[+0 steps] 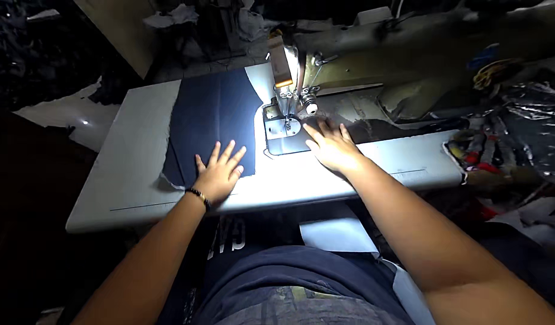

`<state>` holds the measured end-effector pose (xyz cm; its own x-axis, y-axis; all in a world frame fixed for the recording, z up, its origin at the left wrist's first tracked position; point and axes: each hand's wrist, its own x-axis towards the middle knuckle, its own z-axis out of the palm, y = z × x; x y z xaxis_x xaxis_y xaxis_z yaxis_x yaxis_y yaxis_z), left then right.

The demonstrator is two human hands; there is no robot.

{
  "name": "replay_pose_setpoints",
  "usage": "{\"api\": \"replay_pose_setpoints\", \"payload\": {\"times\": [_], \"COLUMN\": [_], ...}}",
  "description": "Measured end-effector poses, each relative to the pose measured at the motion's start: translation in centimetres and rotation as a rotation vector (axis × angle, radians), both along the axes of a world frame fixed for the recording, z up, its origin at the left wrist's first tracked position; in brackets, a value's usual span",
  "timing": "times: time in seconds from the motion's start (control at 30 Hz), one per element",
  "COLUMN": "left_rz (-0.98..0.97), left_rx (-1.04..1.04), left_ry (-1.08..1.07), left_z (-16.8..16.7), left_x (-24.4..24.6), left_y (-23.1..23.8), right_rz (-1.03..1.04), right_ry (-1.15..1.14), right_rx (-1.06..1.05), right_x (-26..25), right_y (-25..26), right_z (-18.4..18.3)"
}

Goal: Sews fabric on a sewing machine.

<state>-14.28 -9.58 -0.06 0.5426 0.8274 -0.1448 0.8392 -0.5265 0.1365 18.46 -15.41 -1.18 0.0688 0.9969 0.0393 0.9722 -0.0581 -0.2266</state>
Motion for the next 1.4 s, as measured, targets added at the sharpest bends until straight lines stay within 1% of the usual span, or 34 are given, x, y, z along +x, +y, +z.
{"api": "replay_pose_setpoints", "payload": {"times": [0.07, 0.1, 0.17, 0.2, 0.3, 0.37, 0.47, 0.53, 0.67, 0.7, 0.77, 0.83, 0.93, 1.07, 1.4], "left_rz": [-0.044, -0.058, -0.078, -0.092, -0.129, -0.169, -0.241, -0.273, -0.341, -0.343, -0.333, -0.321, -0.316, -0.317, -0.345], "left_rx": [-0.128, -0.157, -0.092, -0.045, -0.03, -0.022, 0.035, 0.059, 0.144, 0.144, 0.117, 0.105, 0.078, 0.071, 0.136], "left_ry": [0.036, 0.051, -0.002, -0.028, 0.009, 0.009, -0.019, -0.038, -0.347, -0.403, -0.476, -0.499, -0.51, -0.539, -0.519], "left_z": [1.0, 1.4, 0.9, 0.2, -0.5, -0.5, -0.9, -1.0, -1.9, -2.0, -2.3, -2.5, -2.5, -2.5, -2.3], "left_x": [0.0, 0.1, 0.4, 0.6, 2.5, 4.2, 6.1, 6.6, 6.2, 6.1, 5.9, 5.7, 5.5, 5.6, 5.5], "left_y": [-4.4, -6.2, -8.7, -8.9, -7.0, -5.3, -3.2, -2.8, -4.3, -4.9, -5.9, -6.2, -6.4, -7.0, -6.2], "right_rz": [0.002, -0.014, -0.041, -0.053, -0.083, -0.114, -0.098, -0.137, -0.134, -0.131, -0.083, -0.059, -0.053, -0.038, -0.042], "right_ry": [-0.012, -0.024, -0.051, -0.046, 0.0, 0.059, 0.142, 0.151, 0.156, 0.185, 0.185, 0.149, 0.128, 0.191, 0.084], "right_rx": [0.011, 0.02, 0.001, -0.023, -0.026, -0.047, 0.025, 0.038, 0.139, 0.128, 0.097, 0.045, 0.019, 0.09, 0.066], "right_x": [-0.6, -0.9, -1.5, -1.7, -2.0, -1.9, -1.3, -0.9, -0.4, -0.5, -0.9, -1.2, -1.3, -0.8, -0.9], "right_y": [-3.4, -4.7, -6.1, -6.3, -6.0, -5.2, -2.5, -0.1, 4.1, 5.1, 6.8, 8.2, 8.6, 7.9, 8.9], "right_z": [-0.3, -0.4, -0.8, -0.7, -0.4, 0.5, 1.5, 1.9, 1.5, 1.6, 1.8, 1.5, 1.2, 1.3, 0.7]}}
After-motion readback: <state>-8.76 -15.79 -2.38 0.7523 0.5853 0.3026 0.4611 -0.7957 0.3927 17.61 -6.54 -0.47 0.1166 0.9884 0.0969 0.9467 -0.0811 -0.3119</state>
